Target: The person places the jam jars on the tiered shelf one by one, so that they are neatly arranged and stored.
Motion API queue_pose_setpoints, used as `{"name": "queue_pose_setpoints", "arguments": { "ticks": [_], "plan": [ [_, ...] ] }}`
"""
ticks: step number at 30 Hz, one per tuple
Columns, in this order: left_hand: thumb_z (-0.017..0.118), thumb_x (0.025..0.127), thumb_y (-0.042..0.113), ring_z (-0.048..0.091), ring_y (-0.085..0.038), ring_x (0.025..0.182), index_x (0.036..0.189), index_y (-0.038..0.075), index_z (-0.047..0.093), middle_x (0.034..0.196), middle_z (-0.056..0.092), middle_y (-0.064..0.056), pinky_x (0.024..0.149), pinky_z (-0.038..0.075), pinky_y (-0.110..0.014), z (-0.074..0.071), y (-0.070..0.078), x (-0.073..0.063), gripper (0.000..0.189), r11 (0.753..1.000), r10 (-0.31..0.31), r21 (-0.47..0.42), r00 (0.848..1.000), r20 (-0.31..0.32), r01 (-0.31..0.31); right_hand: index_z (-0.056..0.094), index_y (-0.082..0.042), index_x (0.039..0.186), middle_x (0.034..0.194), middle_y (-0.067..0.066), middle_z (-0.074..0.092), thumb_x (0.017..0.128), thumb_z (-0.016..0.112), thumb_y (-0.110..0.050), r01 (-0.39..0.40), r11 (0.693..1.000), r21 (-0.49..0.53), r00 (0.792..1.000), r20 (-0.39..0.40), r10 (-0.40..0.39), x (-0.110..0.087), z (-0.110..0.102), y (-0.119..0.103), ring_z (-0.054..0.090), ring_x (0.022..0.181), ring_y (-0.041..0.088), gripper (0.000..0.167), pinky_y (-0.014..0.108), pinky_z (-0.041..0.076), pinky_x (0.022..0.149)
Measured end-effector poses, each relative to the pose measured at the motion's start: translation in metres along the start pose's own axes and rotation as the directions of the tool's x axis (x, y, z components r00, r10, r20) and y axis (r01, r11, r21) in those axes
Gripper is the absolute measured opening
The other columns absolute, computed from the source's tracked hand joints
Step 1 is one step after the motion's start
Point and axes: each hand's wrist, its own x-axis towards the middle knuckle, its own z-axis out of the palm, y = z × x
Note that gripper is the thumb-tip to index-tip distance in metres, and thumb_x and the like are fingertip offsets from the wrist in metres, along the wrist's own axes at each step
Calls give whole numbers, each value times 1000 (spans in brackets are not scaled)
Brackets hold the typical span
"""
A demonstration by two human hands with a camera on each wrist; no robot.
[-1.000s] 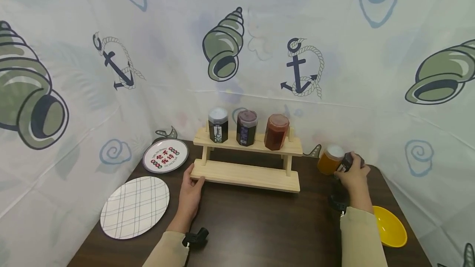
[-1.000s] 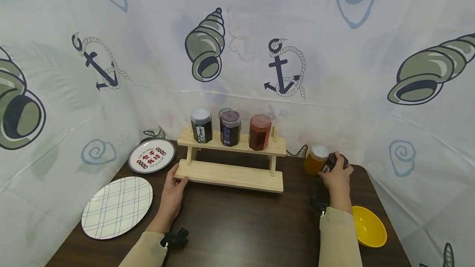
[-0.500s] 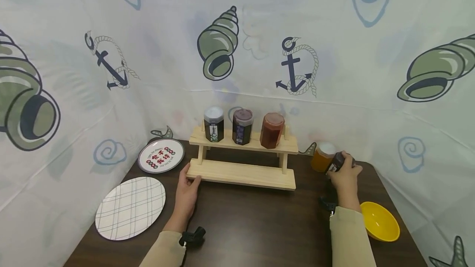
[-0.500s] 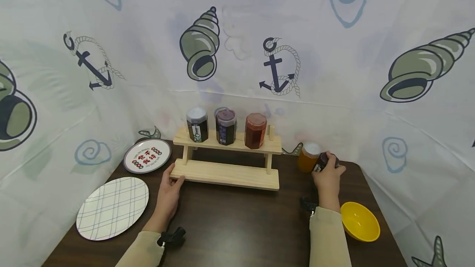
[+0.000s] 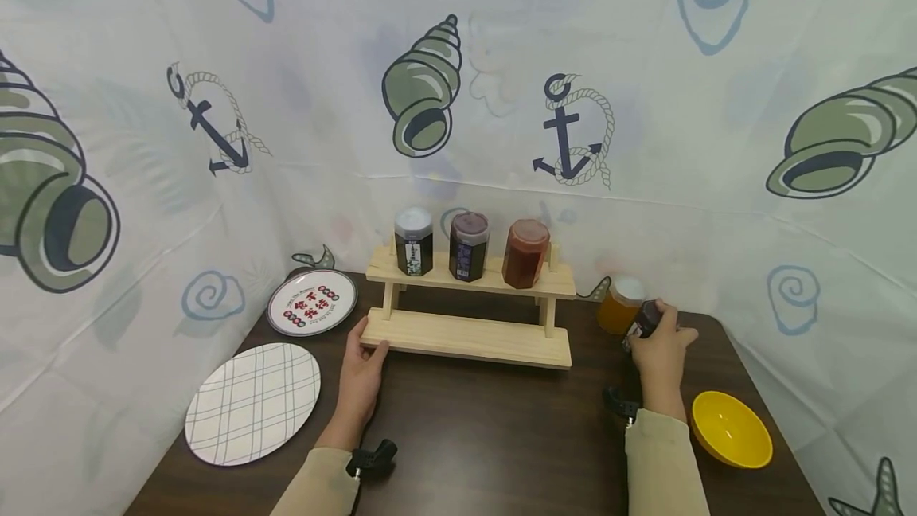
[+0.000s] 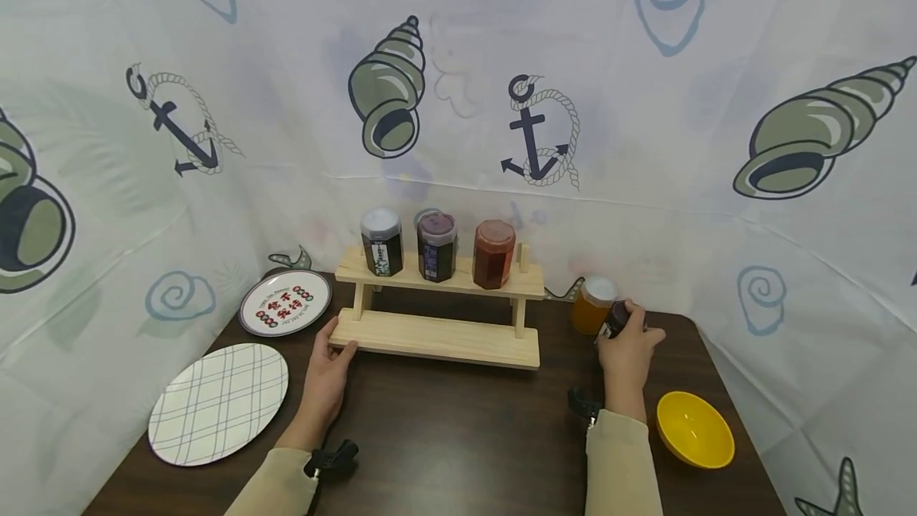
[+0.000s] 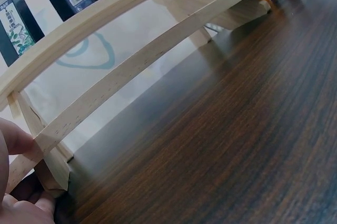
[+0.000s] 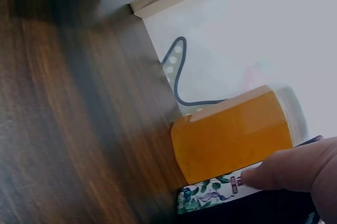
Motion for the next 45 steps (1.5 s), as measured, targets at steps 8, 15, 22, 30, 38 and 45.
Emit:
{"name": "queue_pose_setpoints", "arguments": {
  "ticks": [8, 15, 22, 30, 38, 45],
  "plan": [
    [60, 112, 14, 22, -33, 169, 174, 13, 21, 182, 20, -16, 137, 22, -53, 1, -2, 0, 73, 1000, 4, 14, 1000, 20, -4, 34, -13, 167, 157, 33, 15, 92, 72, 6, 19, 993, 118, 999, -48, -13, -14, 8, 9, 42, 143, 63, 86, 72, 50, 111],
    [60, 112, 13, 22, -30, 169, 173, 13, 22, 182, 21, -14, 137, 21, -50, 0, -3, 1, 72, 1000, 12, 3, 1000, 2, -12, 39, -22, 168, 154, 26, 20, 91, 75, 5, 113, 978, 173, 988, -120, -93, -18, 20, 16, 43, 144, 53, 89, 68, 53, 110],
    [60, 113, 13, 21, -31, 169, 174, 14, 22, 182, 19, -16, 137, 22, -51, -1, 0, 3, 72, 1000, 8, 22, 1000, 3, -8, 47, -32, 164, 151, 23, 29, 88, 81, 4, 250, 941, 230, 958, -199, -206, -16, 25, 38, 40, 139, 36, 91, 58, 45, 113],
    [60, 112, 13, 20, -32, 169, 174, 15, 22, 182, 19, -16, 137, 21, -53, 1, 1, -2, 72, 999, -5, 34, 1000, 1, 5, 53, -39, 159, 148, 16, 43, 89, 87, -3, 328, 909, 258, 934, -231, -272, -20, 20, 39, 45, 134, 22, 85, 49, 47, 117],
    [61, 112, 13, 22, -34, 168, 174, 15, 24, 182, 20, -16, 136, 22, -55, -1, 2, -1, 72, 999, 11, 33, 1000, -12, -11, 52, -28, 157, 146, -13, 47, 86, 89, -4, 461, 793, 399, 870, -378, -316, -24, 24, 23, 48, 133, 9, 84, 18, 45, 109],
    [60, 112, 13, 20, -33, 169, 173, 14, 25, 181, 20, -17, 137, 20, -54, 1, 2, 0, 71, 999, -5, 47, 1000, -18, 6, 51, -12, 157, 145, -6, 59, 86, 85, 0, 555, 715, 425, 814, -453, -363, -49, 6, -17, 57, 126, 7, 80, 17, 46, 107]
  ]
}}
